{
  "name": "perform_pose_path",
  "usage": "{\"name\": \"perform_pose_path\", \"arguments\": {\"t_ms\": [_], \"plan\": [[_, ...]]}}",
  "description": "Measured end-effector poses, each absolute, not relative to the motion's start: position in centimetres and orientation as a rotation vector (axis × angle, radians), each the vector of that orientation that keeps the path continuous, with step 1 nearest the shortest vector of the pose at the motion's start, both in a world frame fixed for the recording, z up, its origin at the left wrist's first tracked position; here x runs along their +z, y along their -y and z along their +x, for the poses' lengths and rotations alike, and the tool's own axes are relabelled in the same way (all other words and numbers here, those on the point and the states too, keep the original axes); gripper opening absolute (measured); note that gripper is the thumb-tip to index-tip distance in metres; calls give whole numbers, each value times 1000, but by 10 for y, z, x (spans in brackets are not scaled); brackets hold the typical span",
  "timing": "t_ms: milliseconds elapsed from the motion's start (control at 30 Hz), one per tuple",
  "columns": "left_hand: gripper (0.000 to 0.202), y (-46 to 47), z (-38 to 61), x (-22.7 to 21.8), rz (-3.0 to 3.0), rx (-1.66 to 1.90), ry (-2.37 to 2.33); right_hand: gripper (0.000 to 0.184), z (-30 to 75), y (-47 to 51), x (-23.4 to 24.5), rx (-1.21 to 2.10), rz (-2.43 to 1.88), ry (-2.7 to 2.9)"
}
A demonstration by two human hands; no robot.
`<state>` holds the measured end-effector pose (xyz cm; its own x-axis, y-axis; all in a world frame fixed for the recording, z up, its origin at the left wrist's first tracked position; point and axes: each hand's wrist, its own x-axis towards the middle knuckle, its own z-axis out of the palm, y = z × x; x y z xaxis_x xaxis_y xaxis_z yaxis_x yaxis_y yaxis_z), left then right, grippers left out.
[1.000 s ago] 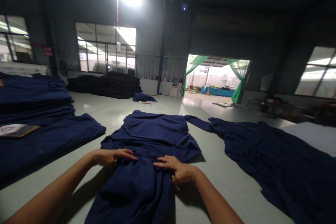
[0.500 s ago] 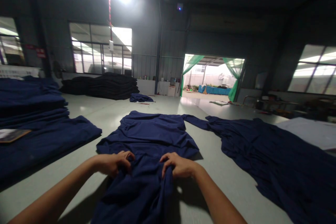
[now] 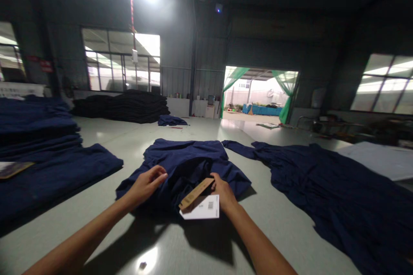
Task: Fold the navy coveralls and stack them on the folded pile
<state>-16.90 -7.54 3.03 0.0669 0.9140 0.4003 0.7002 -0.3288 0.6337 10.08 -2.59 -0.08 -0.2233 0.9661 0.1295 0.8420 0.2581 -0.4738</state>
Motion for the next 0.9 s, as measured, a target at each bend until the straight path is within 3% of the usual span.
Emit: {"name": "perform_pose_path", "arguments": {"t_ms": [167, 233, 400, 467, 567, 633, 767, 900], "plan": [[28, 86, -150, 26, 2151, 680, -1992, 15, 107, 21, 5, 396, -1470, 2006], [34, 84, -158, 29, 2172, 604, -2159, 8, 112, 18, 11, 456, -1371, 1793], [60, 77, -170, 32, 2202, 750, -1931, 26, 115, 13, 14, 910, -1392, 1624], [49, 78, -165, 29, 2126, 759, -1829, 34, 111, 16, 11, 905, -1439, 1710], [21, 82, -156, 28, 2101, 733, -1894, 29, 106, 27, 13, 988, -1428, 1931], [8, 84, -154, 30, 2180, 816, -1967, 41, 105, 35, 20, 1177, -1402, 2069], [6, 81, -158, 33, 2129, 1161, -2087, 60, 102, 43, 30, 1333, -1347, 2086], [4, 76, -161, 32, 1967, 1382, -2037, 47, 94, 40, 25, 1229, -1435, 1981]]}}
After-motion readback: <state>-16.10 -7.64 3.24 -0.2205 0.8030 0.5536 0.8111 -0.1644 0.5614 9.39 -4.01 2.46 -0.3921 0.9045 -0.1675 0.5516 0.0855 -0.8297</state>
